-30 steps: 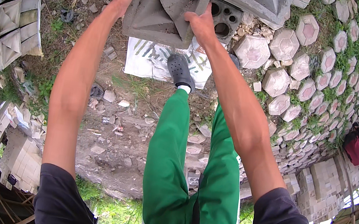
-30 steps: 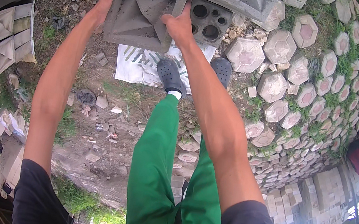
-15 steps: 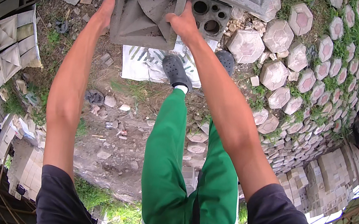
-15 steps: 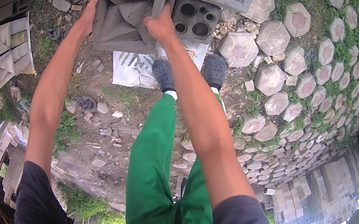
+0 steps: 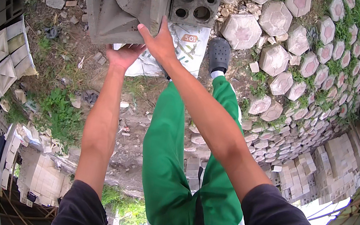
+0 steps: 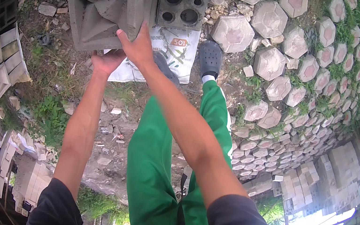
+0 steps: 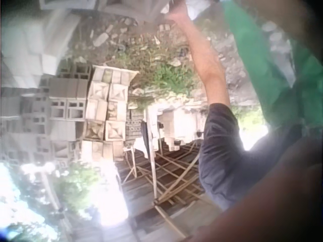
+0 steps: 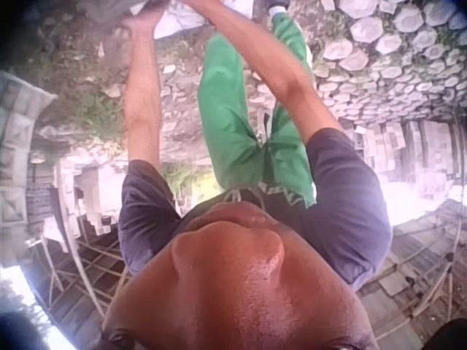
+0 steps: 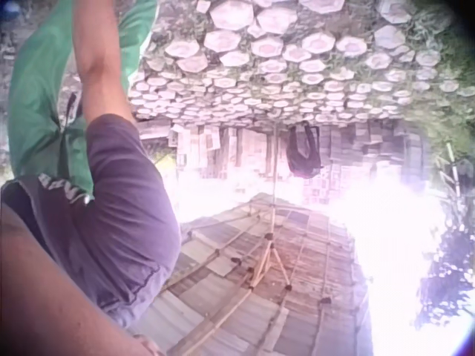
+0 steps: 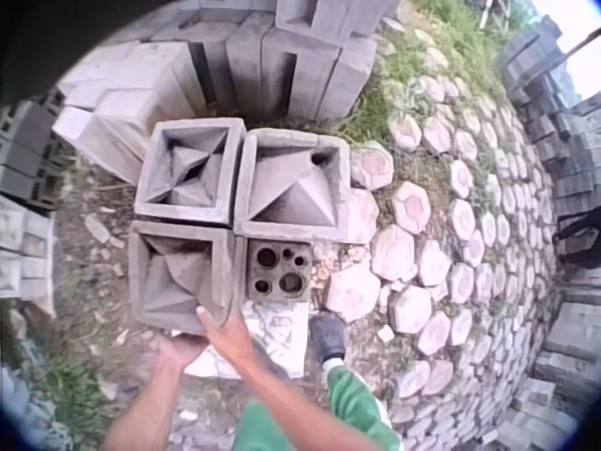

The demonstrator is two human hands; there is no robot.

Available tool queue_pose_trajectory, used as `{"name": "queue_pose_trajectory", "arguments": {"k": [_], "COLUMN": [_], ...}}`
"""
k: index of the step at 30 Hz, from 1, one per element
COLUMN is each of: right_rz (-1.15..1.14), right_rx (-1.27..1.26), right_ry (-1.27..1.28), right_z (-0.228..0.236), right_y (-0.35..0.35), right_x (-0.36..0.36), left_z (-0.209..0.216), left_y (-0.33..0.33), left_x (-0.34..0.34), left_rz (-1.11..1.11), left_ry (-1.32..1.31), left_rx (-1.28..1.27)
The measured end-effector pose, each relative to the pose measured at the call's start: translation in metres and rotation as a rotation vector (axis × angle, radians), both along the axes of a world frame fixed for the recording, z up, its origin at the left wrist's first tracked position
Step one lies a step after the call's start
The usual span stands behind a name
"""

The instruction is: The person picks up decorative concrete blocks from various piles on the ground and stacks them one by one into a vertical column on a plastic sheet.

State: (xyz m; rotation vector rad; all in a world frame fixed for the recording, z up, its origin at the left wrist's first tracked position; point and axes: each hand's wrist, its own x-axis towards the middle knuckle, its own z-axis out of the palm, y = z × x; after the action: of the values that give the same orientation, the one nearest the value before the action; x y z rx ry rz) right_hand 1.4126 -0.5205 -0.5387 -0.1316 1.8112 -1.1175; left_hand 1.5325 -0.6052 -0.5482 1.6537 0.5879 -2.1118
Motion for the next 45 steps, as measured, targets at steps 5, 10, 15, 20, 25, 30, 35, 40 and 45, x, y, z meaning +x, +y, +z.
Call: {"name": "queue_pose_trajectory", "arguments": {"k": [5, 10, 15, 20, 25, 30, 35, 40, 45], "right_rz": [-0.038, 0.066, 0.145, 0.114, 0.034, 0.072, 0.103, 0.322, 0.45], "right_rx": [0.161, 0.001, -0.06, -0.181, -0.208, -0.177, -0.166, -0.09, -0.043], "right_ry": [-0.012, 0.0, -0.195, -0.235, -0.246, -0.226, -0.205, -0.154, -0.206], "right_z": [0.004, -0.004, -0.02, -0.026, -0.024, -0.023, -0.023, -0.023, 0.019], "right_y": [-0.01, -0.004, 0.003, 0.002, 0.002, 0.003, 0.006, 0.008, -0.004], "right_x": [0.012, -0.014, -0.015, -0.003, 0.0, 0.0, -0.007, -0.026, -0.055], "left_z": [-0.058, -0.09, -0.108, -0.116, -0.119, -0.123, -0.128, -0.136, -0.111], "left_y": [0.042, 0.047, 0.055, 0.06, 0.06, 0.057, 0.062, 0.055, 0.067], "left_x": [-0.032, -0.028, -0.024, -0.02, -0.016, -0.009, -0.008, -0.025, -0.015], "left_rz": [-0.004, -0.02, -0.048, -0.089, -0.113, -0.139, -0.17, -0.269, -0.651], "left_ry": [0.009, -0.06, -0.085, -0.099, -0.117, -0.126, -0.123, -0.107, -0.239], "left_rx": [-0.558, -0.552, -0.536, -0.511, -0.494, -0.473, -0.455, -0.467, -0.485]}}
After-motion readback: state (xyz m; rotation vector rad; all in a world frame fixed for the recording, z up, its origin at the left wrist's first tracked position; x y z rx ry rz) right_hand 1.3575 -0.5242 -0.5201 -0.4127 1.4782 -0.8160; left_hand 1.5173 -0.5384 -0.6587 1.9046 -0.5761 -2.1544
